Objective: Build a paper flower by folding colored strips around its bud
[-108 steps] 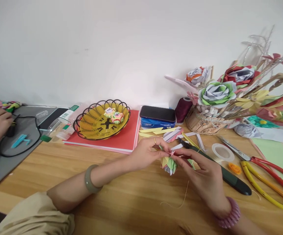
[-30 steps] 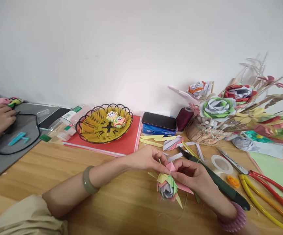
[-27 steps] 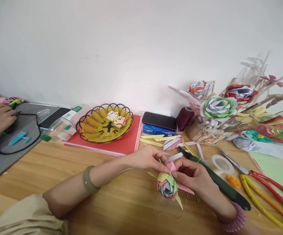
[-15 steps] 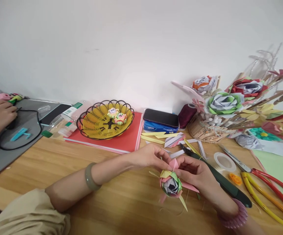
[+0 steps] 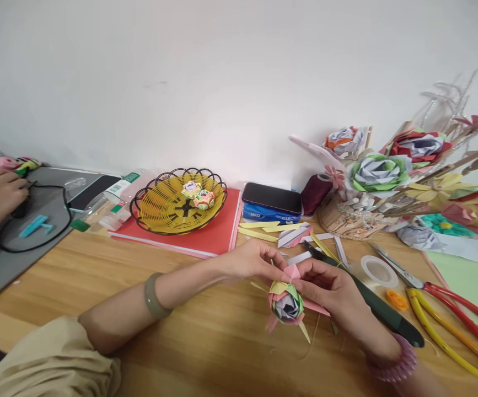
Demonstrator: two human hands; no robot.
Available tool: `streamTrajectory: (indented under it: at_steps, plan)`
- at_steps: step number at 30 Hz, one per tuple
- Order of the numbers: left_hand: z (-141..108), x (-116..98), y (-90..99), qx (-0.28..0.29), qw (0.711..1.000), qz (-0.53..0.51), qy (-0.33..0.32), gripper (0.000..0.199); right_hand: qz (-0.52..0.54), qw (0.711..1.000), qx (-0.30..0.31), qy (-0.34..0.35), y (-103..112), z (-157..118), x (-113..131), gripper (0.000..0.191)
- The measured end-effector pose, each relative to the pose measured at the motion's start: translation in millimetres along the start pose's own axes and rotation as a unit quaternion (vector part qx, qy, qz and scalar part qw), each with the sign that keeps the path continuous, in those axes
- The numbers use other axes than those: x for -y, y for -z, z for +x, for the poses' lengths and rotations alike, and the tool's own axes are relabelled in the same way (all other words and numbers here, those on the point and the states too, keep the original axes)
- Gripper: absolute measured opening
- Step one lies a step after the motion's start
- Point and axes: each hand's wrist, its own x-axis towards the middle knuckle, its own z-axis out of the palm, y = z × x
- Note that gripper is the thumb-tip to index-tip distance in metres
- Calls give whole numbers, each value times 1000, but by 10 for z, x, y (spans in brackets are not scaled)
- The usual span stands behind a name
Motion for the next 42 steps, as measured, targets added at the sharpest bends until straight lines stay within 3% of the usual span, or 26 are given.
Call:
streamTrajectory:
  at_steps: [14, 19, 33, 37, 42]
  plan:
    - [15, 20, -18, -64, 997, 20, -43, 22, 2, 999, -34, 13, -36, 28, -42, 24]
    - [9, 15, -44, -85, 996, 5, -28, 20, -14, 998, -51, 24, -52, 50, -61, 25]
    - [-17, -24, -90, -101, 989, 99, -38, 18, -162, 975, -97, 119, -109, -7, -87, 21]
    - [-30, -23, -107, -103, 989, 104, -32, 15, -192, 968, -109, 117, -116, -2, -82, 21]
    - [-51, -24, -130, -145, 978, 143, -44, 18, -216, 966, -89, 113, -100, 3, -69, 20]
